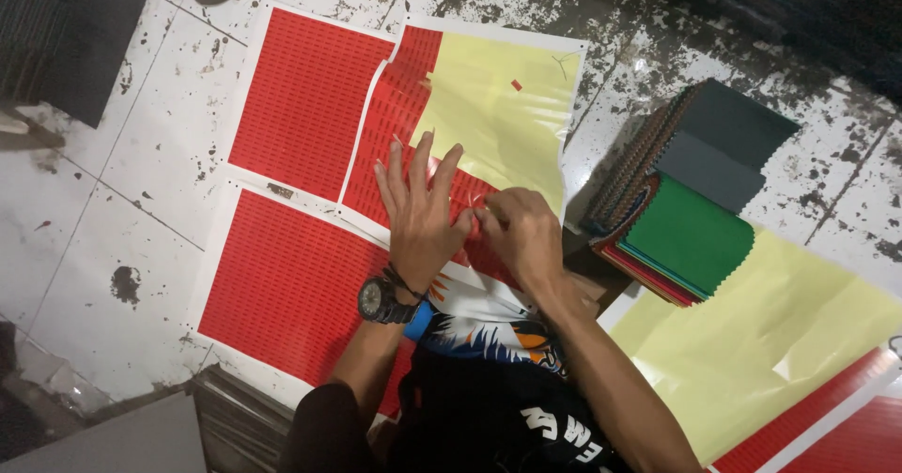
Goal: The person is peeling small red stickers from a sheet and applying them to the top of fabric swatches to create a sample book.
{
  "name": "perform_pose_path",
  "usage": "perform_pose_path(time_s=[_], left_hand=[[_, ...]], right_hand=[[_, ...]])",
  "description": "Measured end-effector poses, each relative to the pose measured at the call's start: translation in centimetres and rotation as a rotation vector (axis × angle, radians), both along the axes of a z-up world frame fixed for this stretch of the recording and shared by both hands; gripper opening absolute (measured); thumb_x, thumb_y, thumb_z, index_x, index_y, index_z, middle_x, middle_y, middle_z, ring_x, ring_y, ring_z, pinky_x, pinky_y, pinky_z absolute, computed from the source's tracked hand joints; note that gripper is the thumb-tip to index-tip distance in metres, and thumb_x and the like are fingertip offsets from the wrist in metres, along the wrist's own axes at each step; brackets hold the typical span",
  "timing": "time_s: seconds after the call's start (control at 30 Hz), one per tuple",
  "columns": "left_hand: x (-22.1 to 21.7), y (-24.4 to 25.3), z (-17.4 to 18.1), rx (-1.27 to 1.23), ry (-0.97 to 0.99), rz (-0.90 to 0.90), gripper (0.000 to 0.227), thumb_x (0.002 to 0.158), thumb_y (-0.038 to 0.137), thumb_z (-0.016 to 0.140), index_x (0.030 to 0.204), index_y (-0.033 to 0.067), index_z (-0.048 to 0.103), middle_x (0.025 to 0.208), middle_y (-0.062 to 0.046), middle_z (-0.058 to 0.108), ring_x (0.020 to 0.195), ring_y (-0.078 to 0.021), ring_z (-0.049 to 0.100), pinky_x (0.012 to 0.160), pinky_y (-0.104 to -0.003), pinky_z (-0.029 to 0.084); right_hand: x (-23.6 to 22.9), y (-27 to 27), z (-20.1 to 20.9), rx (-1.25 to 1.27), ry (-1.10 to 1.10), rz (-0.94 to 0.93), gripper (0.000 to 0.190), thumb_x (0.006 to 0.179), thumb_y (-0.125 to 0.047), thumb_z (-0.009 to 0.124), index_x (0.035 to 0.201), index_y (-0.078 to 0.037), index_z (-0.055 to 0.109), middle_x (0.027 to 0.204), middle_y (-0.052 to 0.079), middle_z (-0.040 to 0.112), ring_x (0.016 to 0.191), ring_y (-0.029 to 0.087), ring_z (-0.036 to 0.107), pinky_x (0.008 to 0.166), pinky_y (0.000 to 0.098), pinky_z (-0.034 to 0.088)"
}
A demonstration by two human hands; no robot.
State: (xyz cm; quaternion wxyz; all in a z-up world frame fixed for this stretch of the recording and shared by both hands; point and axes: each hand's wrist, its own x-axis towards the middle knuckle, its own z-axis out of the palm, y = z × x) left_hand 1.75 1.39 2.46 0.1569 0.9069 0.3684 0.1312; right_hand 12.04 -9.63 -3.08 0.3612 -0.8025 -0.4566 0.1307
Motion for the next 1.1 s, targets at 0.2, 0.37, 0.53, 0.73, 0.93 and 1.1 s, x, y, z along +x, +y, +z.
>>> perform_pose_path(time_s=[0.2, 0.37, 0.53, 0.73, 0.93, 1.1], left_hand=[[-0.1, 0.1, -0.5, 0.038, -0.035, -0.009, 0.095, 0.061, 0.011, 0.095, 0.146, 0.0173, 0.052, 0.157, -0.017, 0.037, 0.149, -0.0503, 0.02, 0.121, -0.068, 0.007], [0.6, 0.5, 0.3, -0.467, -0.65, 0.157, 0.057, 0.094, 0.024, 0.068, 0.146, 0.013, 0.046, 0.159, -0.017, 0.033, 0.15, -0.0468, 0.029, 0.123, -0.063, 0.02], [4.4, -0.9, 0.9, -1.109, -1.385, 0.301, 0.057, 0.097, 0.03, 0.056, 0.148, 0.0144, 0.033, 0.154, -0.018, 0.032, 0.141, -0.0399, 0.041, 0.112, -0.052, 0.045], [8.6, -3.6, 1.2, -1.401, -1.438, 0.175, 0.056, 0.103, 0.046, 0.045, 0.148, 0.0141, 0.036, 0.154, -0.022, 0.038, 0.142, -0.0484, 0.038, 0.103, -0.068, 0.043], [14.2, -5.6, 4.9, -1.207, -1.006, -0.236, 0.045, 0.107, 0.032, 0.035, 0.121, 0.0054, 0.069, 0.141, -0.014, 0.054, 0.14, -0.027, 0.046, 0.115, -0.038, 0.035], [18.0, -7.2, 7.1, -0.876, -0.571, -0.544, 0.047, 0.108, 0.036, 0.035, 0.105, 0.0166, 0.077, 0.144, -0.01, 0.057, 0.149, -0.0442, 0.034, 0.125, -0.059, 0.015]], right_hand=[[0.0, 0.6, 0.0, 0.094, 0.113, -0.01, 0.013, 0.081, -0.014, 0.084, 0.088, -0.015, 0.073, 0.089, 0.006, 0.067, 0.084, 0.029, 0.067, 0.071, 0.0396, 0.057], [0.9, -1.6, 0.9, 0.304, 0.631, 0.042, 0.02, 0.082, -0.011, 0.086, 0.093, -0.012, 0.069, 0.103, 0.008, 0.064, 0.086, 0.022, 0.063, 0.071, 0.0333, 0.054], [1.1, -2.4, 6.4, 0.455, 0.734, 0.25, 0.024, 0.081, -0.009, 0.087, 0.093, -0.007, 0.067, 0.119, 0.013, 0.053, 0.107, 0.028, 0.055, 0.093, 0.0374, 0.047], [2.4, -3.2, 8.4, 0.477, 0.636, 0.055, 0.039, 0.08, -0.013, 0.089, 0.112, -0.006, 0.067, 0.12, 0.013, 0.048, 0.106, 0.024, 0.052, 0.085, 0.0332, 0.049], [9.8, -9.2, 10.9, 0.426, 0.47, -0.382, 0.034, 0.088, -0.002, 0.082, 0.119, 0.001, 0.066, 0.104, 0.011, 0.064, 0.091, 0.016, 0.064, 0.081, 0.0288, 0.054], [16.9, -14.2, 12.2, 0.329, 0.106, -0.312, 0.02, 0.091, -0.008, 0.083, 0.111, -0.004, 0.078, 0.094, 0.013, 0.075, 0.076, 0.028, 0.075, 0.066, 0.0343, 0.059]])
